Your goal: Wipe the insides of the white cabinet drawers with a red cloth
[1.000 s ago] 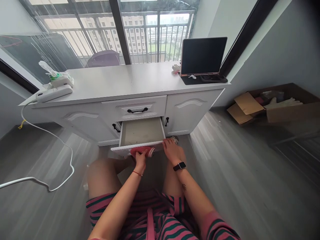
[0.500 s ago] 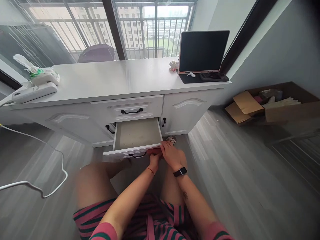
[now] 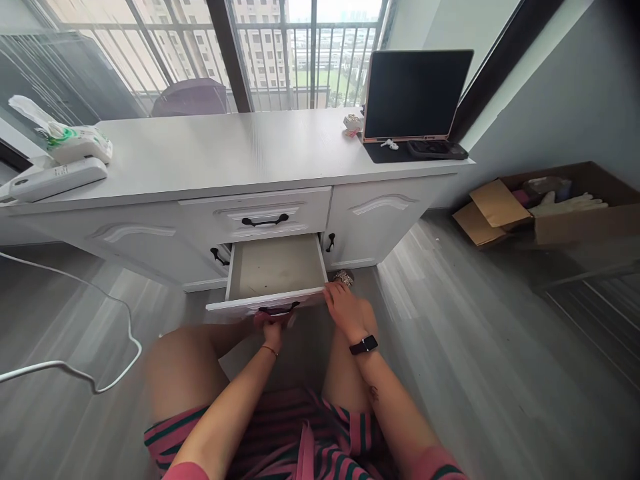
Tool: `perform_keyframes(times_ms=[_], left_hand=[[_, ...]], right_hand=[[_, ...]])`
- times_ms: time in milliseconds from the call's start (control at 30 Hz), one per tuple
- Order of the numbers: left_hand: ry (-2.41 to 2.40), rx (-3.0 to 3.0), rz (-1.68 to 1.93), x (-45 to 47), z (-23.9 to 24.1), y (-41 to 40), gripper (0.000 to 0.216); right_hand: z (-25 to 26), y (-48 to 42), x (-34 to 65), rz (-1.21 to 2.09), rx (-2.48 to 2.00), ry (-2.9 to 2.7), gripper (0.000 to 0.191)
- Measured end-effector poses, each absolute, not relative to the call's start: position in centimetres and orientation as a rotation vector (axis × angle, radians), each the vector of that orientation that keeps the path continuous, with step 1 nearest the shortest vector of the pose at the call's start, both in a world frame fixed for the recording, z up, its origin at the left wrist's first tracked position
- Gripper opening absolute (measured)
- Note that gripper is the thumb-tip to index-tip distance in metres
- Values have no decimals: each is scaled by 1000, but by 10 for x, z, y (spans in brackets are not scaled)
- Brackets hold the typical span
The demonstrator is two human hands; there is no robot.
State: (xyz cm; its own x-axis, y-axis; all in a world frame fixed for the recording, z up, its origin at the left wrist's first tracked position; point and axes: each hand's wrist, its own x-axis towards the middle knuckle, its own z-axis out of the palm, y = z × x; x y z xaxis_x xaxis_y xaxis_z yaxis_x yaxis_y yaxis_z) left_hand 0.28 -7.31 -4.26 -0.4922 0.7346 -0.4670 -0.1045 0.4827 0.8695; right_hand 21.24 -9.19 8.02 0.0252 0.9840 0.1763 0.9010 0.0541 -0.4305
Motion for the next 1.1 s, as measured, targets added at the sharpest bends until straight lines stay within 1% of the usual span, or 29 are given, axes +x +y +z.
perform_keyframes(times_ms=[100,200,333,467,633,700,833,967,1100], left_hand=[[1982,549,1134,-42,-28,-70,27],[2107,638,1175,-77,-9,-71,24],[2173,800,1236,-91,9,-76,20],[2147,1002,1319,-72,12,-81,19],[1955,1287,1370,-16,13,-89,17],[1842,1329,1331,10,16,-92,17],[1639,1219,1208,49,24,-97,18],[1561,1147,1157,49,31,-97,19],[1651,1108,1201,13,37,-94,17]], right_hand=[[77,-92,212,238,-1887,-1912,38],[74,-92,212,224,-1882,-1928,39],[73,-93,210,217,-1879,-1936,38],[73,-93,208,205,-1874,-1939,38],[73,-93,208,205,-1876,-1933,37],[73,-93,207,207,-1874,-1933,37],[73,-93,206,202,-1872,-1922,37],[72,-94,204,193,-1871,-1915,37],[72,-94,203,195,-1862,-1912,39]])
